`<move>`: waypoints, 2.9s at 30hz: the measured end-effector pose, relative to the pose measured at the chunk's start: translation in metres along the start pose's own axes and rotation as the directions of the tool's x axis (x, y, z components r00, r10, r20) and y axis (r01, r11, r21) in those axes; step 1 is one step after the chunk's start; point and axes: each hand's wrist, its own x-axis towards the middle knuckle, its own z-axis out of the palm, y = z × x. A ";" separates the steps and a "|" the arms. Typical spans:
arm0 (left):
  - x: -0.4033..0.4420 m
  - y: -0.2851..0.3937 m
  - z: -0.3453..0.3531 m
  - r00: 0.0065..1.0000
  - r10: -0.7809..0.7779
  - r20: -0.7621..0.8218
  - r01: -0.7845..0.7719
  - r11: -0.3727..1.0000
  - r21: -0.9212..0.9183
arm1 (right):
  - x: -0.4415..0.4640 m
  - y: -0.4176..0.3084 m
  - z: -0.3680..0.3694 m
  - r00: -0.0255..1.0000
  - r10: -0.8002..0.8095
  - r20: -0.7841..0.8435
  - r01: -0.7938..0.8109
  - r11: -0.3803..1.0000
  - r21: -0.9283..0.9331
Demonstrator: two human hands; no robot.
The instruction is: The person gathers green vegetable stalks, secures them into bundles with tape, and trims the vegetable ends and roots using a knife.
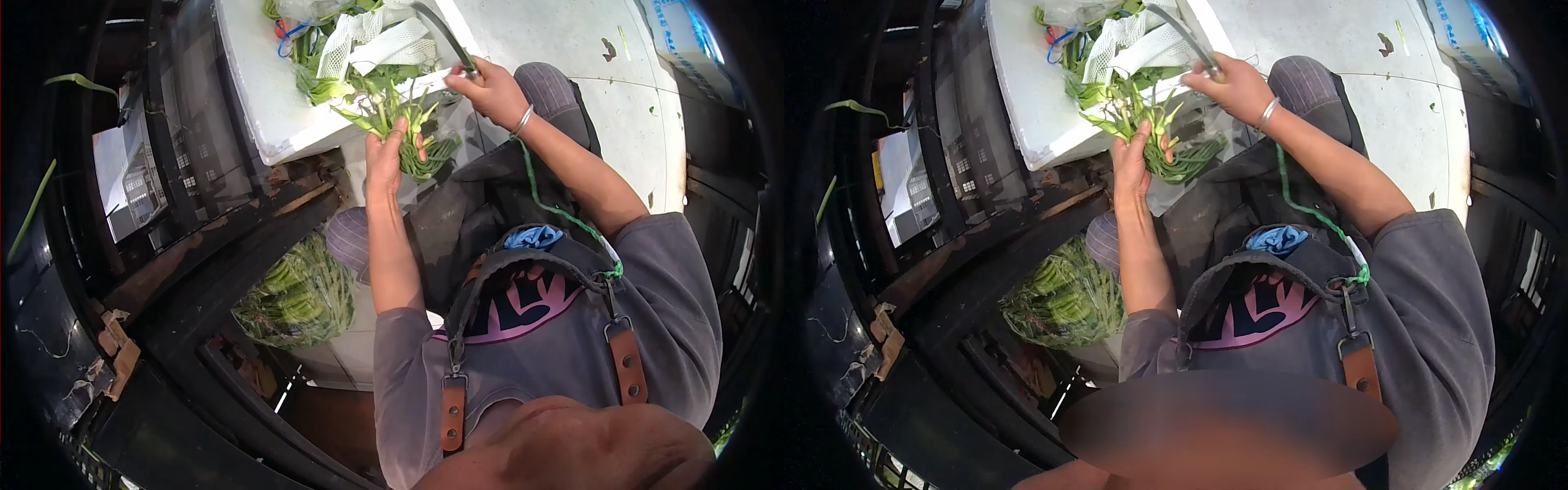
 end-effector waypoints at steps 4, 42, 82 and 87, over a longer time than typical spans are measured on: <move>0.002 -0.013 0.003 0.997 -0.068 -0.048 0.073 0.989 0.131 | 0.006 -0.062 0.004 0.971 -0.202 0.131 0.239 0.872 -0.428; 0.011 -0.020 -0.012 0.978 -0.185 0.098 0.187 0.982 -0.013 | 0.075 -0.034 0.017 0.752 0.141 0.645 0.015 0.973 -0.230; 0.034 -0.029 -0.001 0.929 -0.027 -0.368 0.050 0.997 0.055 | 0.026 -0.009 0.014 0.928 -0.032 0.372 0.325 0.561 -0.761; 0.038 -0.024 0.004 0.918 0.034 -0.396 -0.017 0.999 0.046 | 0.026 -0.008 0.010 0.904 -0.067 0.423 0.378 0.588 -0.715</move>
